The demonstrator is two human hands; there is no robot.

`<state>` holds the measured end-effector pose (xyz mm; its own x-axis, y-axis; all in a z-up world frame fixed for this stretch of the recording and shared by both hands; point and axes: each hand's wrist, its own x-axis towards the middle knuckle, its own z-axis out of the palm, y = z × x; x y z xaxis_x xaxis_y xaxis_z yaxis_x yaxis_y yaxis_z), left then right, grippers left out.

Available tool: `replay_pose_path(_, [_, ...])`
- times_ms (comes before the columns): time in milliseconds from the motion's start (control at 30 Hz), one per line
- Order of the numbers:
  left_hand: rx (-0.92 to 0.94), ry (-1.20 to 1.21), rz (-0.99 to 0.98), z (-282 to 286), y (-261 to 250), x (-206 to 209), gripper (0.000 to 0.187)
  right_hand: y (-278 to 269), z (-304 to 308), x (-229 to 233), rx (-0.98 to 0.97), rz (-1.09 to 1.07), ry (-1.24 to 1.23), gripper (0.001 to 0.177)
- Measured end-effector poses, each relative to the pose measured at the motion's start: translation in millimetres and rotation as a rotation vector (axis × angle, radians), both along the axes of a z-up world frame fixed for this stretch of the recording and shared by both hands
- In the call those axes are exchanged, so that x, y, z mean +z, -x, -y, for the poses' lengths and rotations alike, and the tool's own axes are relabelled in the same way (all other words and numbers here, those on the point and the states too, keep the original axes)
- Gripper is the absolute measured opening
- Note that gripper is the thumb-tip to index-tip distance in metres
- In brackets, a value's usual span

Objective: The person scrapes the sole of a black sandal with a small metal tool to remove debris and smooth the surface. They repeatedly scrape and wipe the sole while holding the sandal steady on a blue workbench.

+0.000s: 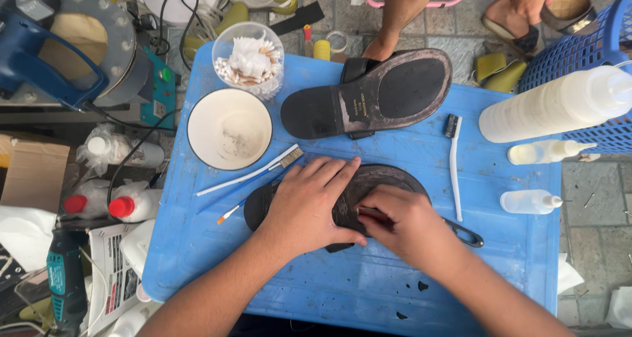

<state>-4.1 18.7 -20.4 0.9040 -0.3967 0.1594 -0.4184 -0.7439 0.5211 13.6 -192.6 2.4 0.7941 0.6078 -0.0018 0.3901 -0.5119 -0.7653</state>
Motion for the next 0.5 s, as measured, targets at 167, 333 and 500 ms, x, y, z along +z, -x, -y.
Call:
replay_pose_path(167, [-0.005,0.031,-0.013,2.9,0.0,0.4,0.120,-3.5,13.2,7.9,-0.038,-0.136,0.176,0.016])
replay_pose_path(333, [0.004,0.023,-0.028,3.2,-3.2,3.4,0.119,1.3,-7.8,-0.2,-0.061,0.021,-0.009,0.020])
replay_pose_path(500, [0.000,0.048,-0.015,1.4,-0.2,3.2,0.119,3.1,-1.1,5.1,-0.122,-0.089,0.120,0.024])
